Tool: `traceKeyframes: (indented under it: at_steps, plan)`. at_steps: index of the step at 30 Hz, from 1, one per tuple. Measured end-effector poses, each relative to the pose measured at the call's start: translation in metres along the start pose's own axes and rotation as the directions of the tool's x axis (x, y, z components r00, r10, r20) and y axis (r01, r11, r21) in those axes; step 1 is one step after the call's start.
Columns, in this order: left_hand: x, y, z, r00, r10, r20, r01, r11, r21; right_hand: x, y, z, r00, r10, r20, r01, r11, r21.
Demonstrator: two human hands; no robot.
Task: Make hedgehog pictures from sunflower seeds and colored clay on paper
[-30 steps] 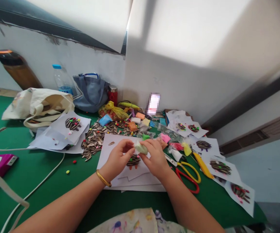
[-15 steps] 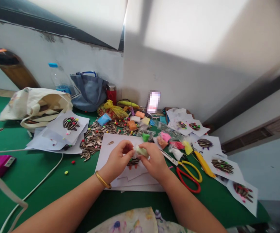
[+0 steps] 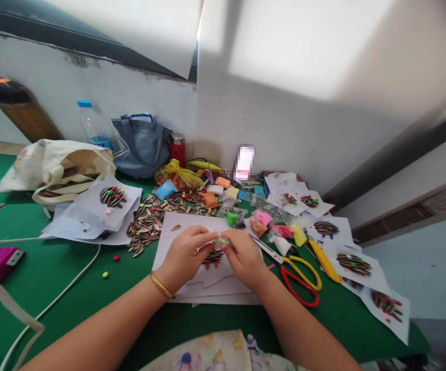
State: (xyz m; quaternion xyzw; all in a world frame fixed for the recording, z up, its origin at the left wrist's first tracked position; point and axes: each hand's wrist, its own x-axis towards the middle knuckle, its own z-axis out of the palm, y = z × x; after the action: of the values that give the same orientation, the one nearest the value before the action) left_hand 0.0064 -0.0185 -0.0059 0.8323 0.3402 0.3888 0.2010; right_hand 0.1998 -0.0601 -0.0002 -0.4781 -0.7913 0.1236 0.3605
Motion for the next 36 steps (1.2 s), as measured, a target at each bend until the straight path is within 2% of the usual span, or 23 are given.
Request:
traceKeyframes:
  at_steps: [7, 15, 21, 25, 29, 36]
  plan:
    - [0.004, 0.001, -0.007, 0.983, 0.185, 0.001, -0.183, 0.976, 0.119, 0.000, -0.002, -0.001, 0.995, 0.016, 0.096, -0.017, 1.000, 0.018]
    - [0.004, 0.006, -0.009, 0.983, 0.181, 0.022, -0.182, 0.969, 0.166, 0.001, -0.002, -0.003, 0.989, 0.057, 0.133, -0.068, 0.994, 0.083]
    - [0.005, 0.006, -0.008, 0.970, 0.240, 0.044, -0.243, 0.961, 0.131, 0.002, -0.005, -0.004, 0.989, 0.048, 0.142, -0.064, 0.992, 0.113]
    - [0.005, 0.007, -0.006, 0.985, 0.171, 0.032, -0.173, 0.975, 0.140, 0.003, -0.006, -0.004, 0.989, 0.052, 0.139, -0.072, 0.987, 0.146]
    - [0.002, 0.006, -0.005, 0.997, 0.080, -0.012, -0.079, 0.996, 0.048, 0.001, -0.002, -0.002, 0.989, 0.085, 0.122, -0.104, 0.982, 0.161]
    - [0.002, 0.003, -0.005, 1.000, 0.031, 0.002, -0.031, 0.998, -0.054, -0.004, 0.004, 0.003, 0.994, 0.095, 0.054, -0.101, 0.989, 0.106]
